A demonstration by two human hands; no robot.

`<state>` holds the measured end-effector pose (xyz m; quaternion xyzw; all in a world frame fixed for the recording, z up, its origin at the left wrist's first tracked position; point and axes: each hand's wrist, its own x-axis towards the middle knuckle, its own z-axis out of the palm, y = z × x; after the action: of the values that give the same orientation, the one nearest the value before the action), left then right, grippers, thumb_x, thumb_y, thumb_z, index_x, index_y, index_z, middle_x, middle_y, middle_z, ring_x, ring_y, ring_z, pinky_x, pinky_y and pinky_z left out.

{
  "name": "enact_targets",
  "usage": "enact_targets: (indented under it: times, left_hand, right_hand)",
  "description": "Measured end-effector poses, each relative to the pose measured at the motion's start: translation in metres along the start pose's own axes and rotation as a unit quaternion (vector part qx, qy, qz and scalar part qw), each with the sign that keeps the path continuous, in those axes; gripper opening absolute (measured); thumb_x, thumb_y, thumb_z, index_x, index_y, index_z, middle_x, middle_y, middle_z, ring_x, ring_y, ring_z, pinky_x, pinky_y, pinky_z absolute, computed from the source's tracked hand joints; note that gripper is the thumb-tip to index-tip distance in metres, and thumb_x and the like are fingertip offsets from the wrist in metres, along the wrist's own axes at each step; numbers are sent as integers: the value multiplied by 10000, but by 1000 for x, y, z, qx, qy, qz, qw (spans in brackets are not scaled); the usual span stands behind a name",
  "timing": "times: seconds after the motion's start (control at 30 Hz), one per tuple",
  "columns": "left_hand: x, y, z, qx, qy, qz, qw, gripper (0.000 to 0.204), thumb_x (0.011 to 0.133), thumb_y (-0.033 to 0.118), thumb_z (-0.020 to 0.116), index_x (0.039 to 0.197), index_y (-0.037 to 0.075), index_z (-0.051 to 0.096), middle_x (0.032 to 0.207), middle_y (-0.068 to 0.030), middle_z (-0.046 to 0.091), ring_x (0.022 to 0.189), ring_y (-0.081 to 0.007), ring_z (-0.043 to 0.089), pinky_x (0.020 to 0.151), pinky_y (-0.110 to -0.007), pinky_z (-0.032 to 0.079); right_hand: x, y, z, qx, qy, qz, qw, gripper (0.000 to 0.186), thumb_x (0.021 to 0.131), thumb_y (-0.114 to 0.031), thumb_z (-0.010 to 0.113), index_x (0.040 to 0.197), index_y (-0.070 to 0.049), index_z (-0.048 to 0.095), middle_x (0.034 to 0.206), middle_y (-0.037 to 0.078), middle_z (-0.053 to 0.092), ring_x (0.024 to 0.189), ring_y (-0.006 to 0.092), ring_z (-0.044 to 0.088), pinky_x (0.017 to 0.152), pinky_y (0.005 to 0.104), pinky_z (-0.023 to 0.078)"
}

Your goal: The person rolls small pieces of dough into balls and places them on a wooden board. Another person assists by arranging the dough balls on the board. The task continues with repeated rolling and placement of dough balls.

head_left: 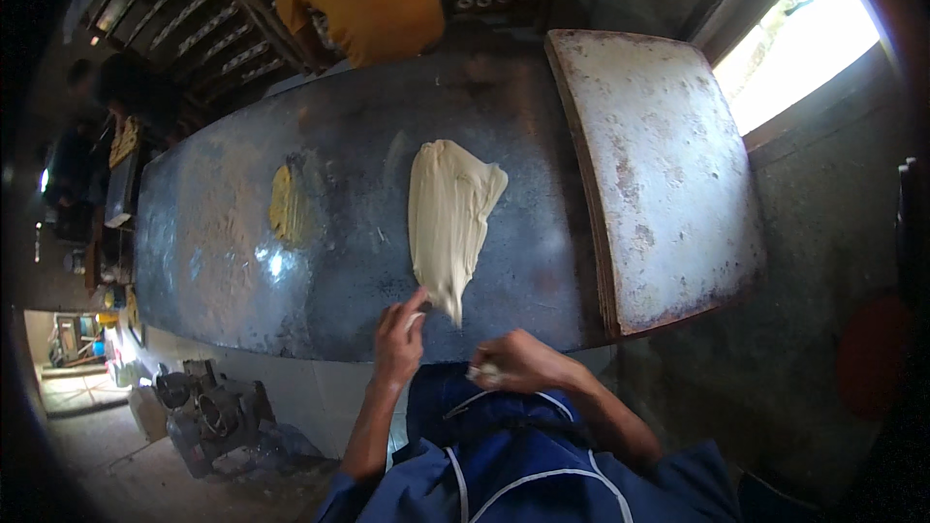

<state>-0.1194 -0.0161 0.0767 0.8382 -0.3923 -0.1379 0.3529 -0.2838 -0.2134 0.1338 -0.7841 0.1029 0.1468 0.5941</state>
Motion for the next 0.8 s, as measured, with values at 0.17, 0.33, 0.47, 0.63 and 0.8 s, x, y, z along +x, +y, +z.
enact_targets:
  times: [0.17, 0.33, 0.47, 0.63, 0.8]
  left_hand:
    - [-15, -76, -31, 232, 135, 130, 954, 447, 881, 214, 796, 1245, 36, 609, 1067, -138, 594, 1048, -328, 586, 964, -470, 444]
    - [74, -75, 14, 130, 186, -56, 972, 443, 878, 252, 798, 1164, 56, 522, 1081, -155, 568, 1049, -363, 554, 971, -464, 413]
    - [13, -72, 44, 39, 146, 74, 986, 351, 914, 204, 754, 1050, 59, 464, 1016, -155, 530, 971, -350, 536, 876, -457, 425]
    - [58, -107, -37, 63, 89, 11, 994, 335, 944, 181, 725, 1035, 41, 434, 962, -148, 500, 926, -330, 533, 820, -442, 437]
    - [27, -67, 26, -18, 104, 79, 991, 365, 886, 70, 767, 1046, 57, 438, 966, -152, 511, 882, -333, 545, 805, -437, 441]
  right_hand:
    - [-46, 92, 7, -288, 226, -31, 930, 348, 875, -273, 745, 1159, -80, 686, 1114, 150, 685, 1197, 360, 578, 997, 501, 434]
    - [48, 91, -10, -398, 380, 47, 834, 486, 880, -435, 720, 1100, -26, 577, 1121, 205, 517, 1090, 361, 495, 951, 505, 377]
    - [40, 90, 41, -284, 326, 8, 902, 491, 895, -428, 699, 1084, 7, 570, 1062, 207, 524, 1013, 359, 502, 906, 509, 388]
    - [23, 125, -41, -397, 335, 63, 852, 464, 898, -394, 700, 1051, 9, 529, 960, 182, 484, 922, 373, 495, 828, 494, 385]
    - [51, 99, 46, -229, 382, -75, 892, 492, 842, -394, 771, 1034, -14, 526, 926, 156, 483, 898, 349, 468, 799, 472, 378]
